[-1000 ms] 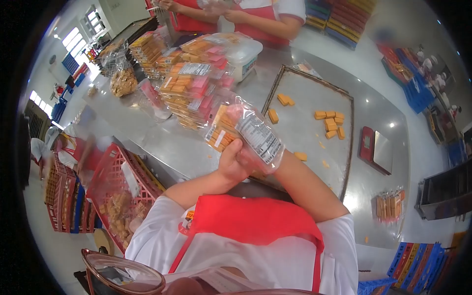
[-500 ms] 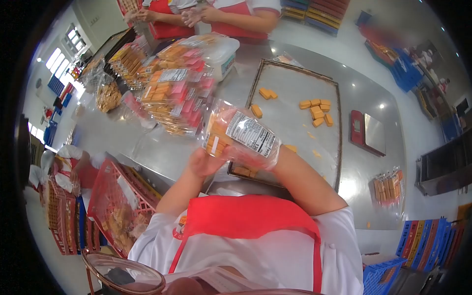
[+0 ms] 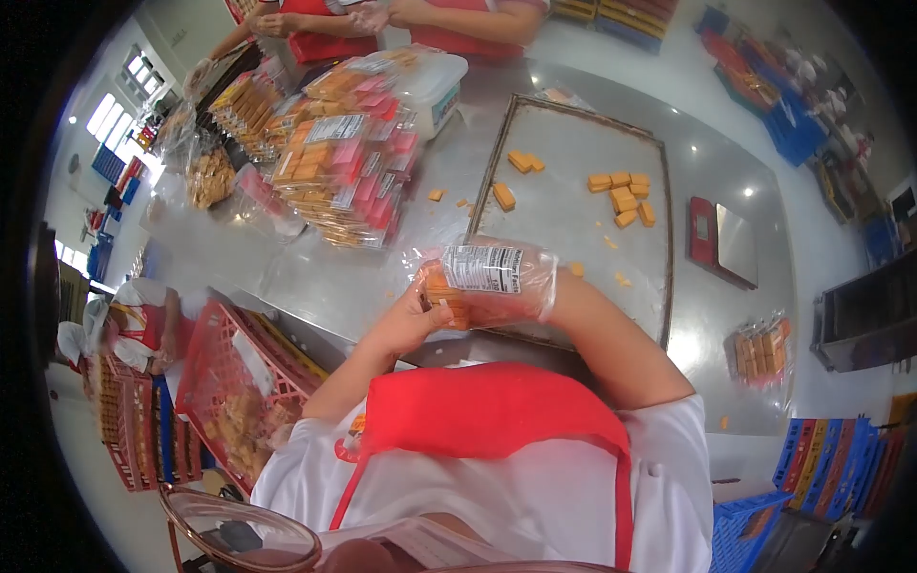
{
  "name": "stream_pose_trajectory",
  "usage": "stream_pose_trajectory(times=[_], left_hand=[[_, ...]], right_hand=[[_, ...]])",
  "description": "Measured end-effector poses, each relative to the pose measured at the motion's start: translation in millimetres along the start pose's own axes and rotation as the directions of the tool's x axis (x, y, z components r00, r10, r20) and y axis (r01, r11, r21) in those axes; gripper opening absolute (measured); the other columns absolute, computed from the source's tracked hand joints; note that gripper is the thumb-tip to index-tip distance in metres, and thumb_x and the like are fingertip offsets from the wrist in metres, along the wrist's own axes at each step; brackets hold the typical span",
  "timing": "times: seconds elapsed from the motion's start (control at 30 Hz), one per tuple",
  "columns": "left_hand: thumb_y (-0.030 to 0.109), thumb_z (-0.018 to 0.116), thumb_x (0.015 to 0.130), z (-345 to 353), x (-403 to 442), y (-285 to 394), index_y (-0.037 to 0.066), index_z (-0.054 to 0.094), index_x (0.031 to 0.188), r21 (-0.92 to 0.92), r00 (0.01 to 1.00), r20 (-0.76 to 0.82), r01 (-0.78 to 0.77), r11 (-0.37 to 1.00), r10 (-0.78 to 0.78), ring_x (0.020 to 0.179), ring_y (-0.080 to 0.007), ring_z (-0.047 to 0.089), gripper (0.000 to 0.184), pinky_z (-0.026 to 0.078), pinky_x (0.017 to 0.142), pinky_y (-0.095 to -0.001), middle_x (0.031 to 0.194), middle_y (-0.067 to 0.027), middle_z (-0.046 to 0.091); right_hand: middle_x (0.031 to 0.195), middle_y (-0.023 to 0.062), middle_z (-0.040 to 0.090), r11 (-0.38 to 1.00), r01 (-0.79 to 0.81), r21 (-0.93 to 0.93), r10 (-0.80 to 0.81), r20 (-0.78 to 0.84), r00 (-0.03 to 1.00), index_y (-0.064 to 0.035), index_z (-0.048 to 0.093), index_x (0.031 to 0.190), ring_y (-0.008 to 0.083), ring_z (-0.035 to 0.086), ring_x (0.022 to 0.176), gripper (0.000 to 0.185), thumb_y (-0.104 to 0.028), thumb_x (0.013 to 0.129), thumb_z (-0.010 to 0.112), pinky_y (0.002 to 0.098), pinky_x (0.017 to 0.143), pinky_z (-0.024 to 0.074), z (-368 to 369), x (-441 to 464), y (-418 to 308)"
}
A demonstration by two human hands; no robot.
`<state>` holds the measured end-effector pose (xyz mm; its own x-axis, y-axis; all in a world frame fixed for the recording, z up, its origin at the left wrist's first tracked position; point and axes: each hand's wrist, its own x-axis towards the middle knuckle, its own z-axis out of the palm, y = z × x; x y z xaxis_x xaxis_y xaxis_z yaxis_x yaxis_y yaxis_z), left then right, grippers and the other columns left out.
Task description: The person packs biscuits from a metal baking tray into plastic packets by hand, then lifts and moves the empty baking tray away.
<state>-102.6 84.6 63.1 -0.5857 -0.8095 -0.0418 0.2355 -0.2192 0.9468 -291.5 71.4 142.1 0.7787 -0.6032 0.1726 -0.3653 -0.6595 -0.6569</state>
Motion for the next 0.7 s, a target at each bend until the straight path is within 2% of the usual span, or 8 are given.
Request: stream_pose_trajectory(times=[0.1, 0.17, 0.3, 0.37, 0.53, 0.57, 0.63, 0.7], left_hand=[[0.018, 0.058, 0.080, 6.5, -3.7, 8.7, 0.003, 0.034, 0.120, 0.050, 0.997, -0.074, -0.009, 0.999, 0.013, 0.088, -0.0098, 0.049, 0.050, 0.042, 0.074, -0.0232, 0.101, -0.0044, 0.051], [0.018, 0.058, 0.080, 12.8, -7.9, 11.5, 0.004, 0.034, 0.120, 0.110, 0.987, -0.159, 0.001, 0.994, 0.016, 0.089, -0.0099, 0.049, 0.050, 0.041, 0.074, -0.0232, 0.100, -0.0042, 0.051], [0.021, 0.057, 0.080, 4.2, -7.8, -4.2, 0.003, 0.037, 0.117, -0.105, 0.996, -0.072, -0.068, 0.992, 0.060, 0.088, -0.0117, 0.050, 0.046, 0.042, 0.076, -0.0255, 0.099, -0.0044, 0.052], [0.021, 0.056, 0.080, 1.3, -5.1, -11.0, 0.003, 0.038, 0.116, -0.249, 0.989, -0.094, -0.130, 0.960, 0.110, 0.088, -0.0129, 0.052, 0.044, 0.043, 0.076, -0.0271, 0.098, -0.0044, 0.052], [0.018, 0.054, 0.076, -29.9, 5.7, -20.1, 0.004, 0.042, 0.114, -0.474, 0.977, -0.178, -0.192, 0.859, 0.121, 0.094, -0.0213, 0.053, 0.042, 0.044, 0.081, -0.0357, 0.104, -0.0080, 0.053], [0.021, 0.053, 0.076, -40.7, 10.6, -20.9, 0.004, 0.042, 0.113, -0.555, 0.975, -0.172, -0.212, 0.804, 0.139, 0.094, -0.0223, 0.054, 0.042, 0.044, 0.082, -0.0372, 0.105, -0.0088, 0.053], [0.028, 0.052, 0.074, -58.6, 10.2, -25.3, 0.005, 0.044, 0.112, -0.709, 0.981, -0.151, -0.192, 0.679, 0.121, 0.093, -0.0245, 0.054, 0.045, 0.044, 0.082, -0.0412, 0.106, -0.0105, 0.053], [0.030, 0.048, 0.076, -63.6, 10.3, -29.0, 0.006, 0.047, 0.109, -0.751, 0.966, -0.197, -0.258, 0.608, 0.168, 0.090, -0.0252, 0.054, 0.041, 0.044, 0.077, -0.0399, 0.103, -0.0099, 0.055]], right_hand=[[0.092, 0.0093, 0.056, 0.996, -0.024, -0.081, 0.021, -0.045, 0.999, -0.0090, 0.048, 0.108, 0.0229, 0.054, 0.076, 0.033, -0.022, 0.079, 0.051, 0.0288, 0.073, 0.0442, 6.2, -0.5, -3.2], [0.088, 0.0099, 0.057, 0.990, -0.132, 0.040, 0.129, 0.073, 0.989, -0.0108, 0.049, 0.106, 0.0238, 0.055, 0.074, 0.031, -0.028, 0.080, 0.049, 0.0300, 0.069, 0.0447, -4.4, 1.5, -14.5], [0.081, 0.0111, 0.058, 0.965, -0.251, -0.080, 0.254, 0.033, 0.967, -0.0139, 0.051, 0.103, 0.0226, 0.056, 0.071, 0.030, -0.035, 0.082, 0.047, 0.0314, 0.065, 0.0448, 1.5, 1.4, -21.1], [0.081, 0.0111, 0.058, 0.835, -0.525, 0.163, 0.508, 0.137, 0.850, -0.0146, 0.052, 0.101, 0.0232, 0.056, 0.069, 0.030, -0.037, 0.081, 0.047, 0.0325, 0.064, 0.0448, 3.4, 3.2, -30.0], [0.077, 0.0106, 0.057, 0.983, -0.171, -0.061, 0.178, 0.129, 0.976, -0.0107, 0.055, 0.095, 0.0217, 0.055, 0.069, 0.030, -0.036, 0.082, 0.048, 0.0302, 0.064, 0.0444, -11.5, -0.3, 5.7], [0.079, 0.0113, 0.057, 0.986, -0.141, 0.091, 0.144, -0.030, 0.989, -0.0088, 0.055, 0.093, 0.0224, 0.055, 0.073, 0.025, -0.030, 0.082, 0.049, 0.0302, 0.067, 0.0439, -25.9, 0.8, 8.5], [0.084, 0.0118, 0.057, 0.876, -0.456, 0.157, 0.480, -0.187, 0.857, -0.0066, 0.053, 0.092, 0.0232, 0.055, 0.074, 0.018, -0.020, 0.082, 0.050, 0.0319, 0.069, 0.0434, -52.4, 1.2, 34.2], [0.081, 0.0115, 0.057, 0.792, -0.607, -0.057, 0.504, -0.500, 0.704, -0.0069, 0.054, 0.089, 0.0233, 0.055, 0.073, 0.016, -0.020, 0.081, 0.050, 0.0316, 0.067, 0.0435, -69.5, -3.6, 76.8]])
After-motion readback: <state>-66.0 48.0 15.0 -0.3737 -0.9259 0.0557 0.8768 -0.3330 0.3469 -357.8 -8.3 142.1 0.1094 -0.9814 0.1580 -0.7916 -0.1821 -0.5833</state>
